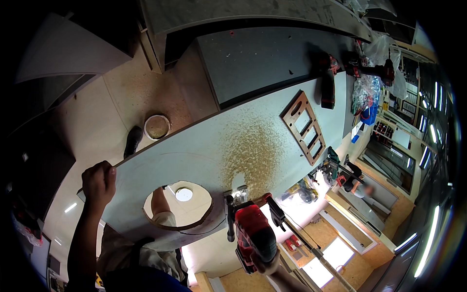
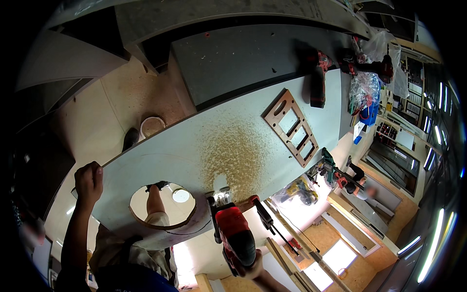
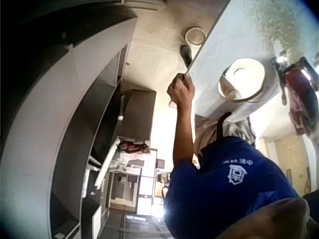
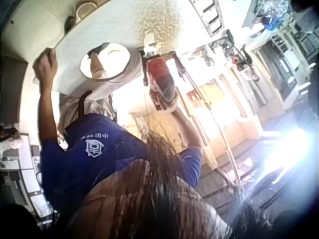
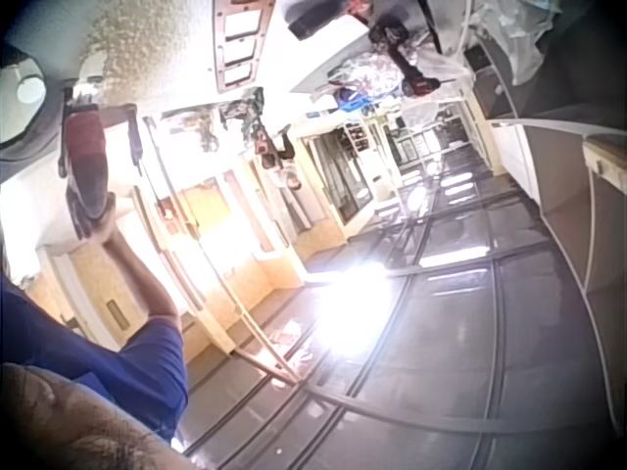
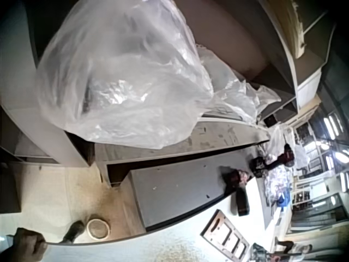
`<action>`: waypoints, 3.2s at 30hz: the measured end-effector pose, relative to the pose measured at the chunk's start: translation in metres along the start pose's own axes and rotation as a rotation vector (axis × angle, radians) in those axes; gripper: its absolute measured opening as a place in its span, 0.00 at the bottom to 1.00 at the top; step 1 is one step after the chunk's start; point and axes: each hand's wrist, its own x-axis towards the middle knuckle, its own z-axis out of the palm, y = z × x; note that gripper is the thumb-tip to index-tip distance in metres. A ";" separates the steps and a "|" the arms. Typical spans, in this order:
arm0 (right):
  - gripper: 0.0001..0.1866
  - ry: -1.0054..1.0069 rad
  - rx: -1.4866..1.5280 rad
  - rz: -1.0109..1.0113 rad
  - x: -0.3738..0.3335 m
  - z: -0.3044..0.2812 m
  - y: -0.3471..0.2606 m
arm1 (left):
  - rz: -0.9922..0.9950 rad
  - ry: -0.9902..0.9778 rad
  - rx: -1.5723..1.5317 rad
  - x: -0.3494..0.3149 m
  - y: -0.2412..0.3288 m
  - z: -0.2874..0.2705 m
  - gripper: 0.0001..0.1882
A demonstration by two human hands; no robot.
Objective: The person uses a jigsaw to cut a circular hole in a white board. They guide the tool along a marked line, creating sawdust, and continue cutting until the circular piece is separated.
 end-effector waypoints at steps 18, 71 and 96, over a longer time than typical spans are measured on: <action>0.17 -0.064 0.013 0.063 0.015 -0.005 -0.010 | 0.012 -0.001 -0.024 -0.002 -0.003 0.000 0.16; 0.36 -0.276 0.105 0.081 0.041 -0.014 -0.024 | -0.029 0.024 -0.027 -0.004 -0.004 0.003 0.23; 0.26 -0.166 0.077 0.264 0.033 -0.009 -0.033 | -0.020 0.018 -0.046 -0.002 0.002 -0.002 0.20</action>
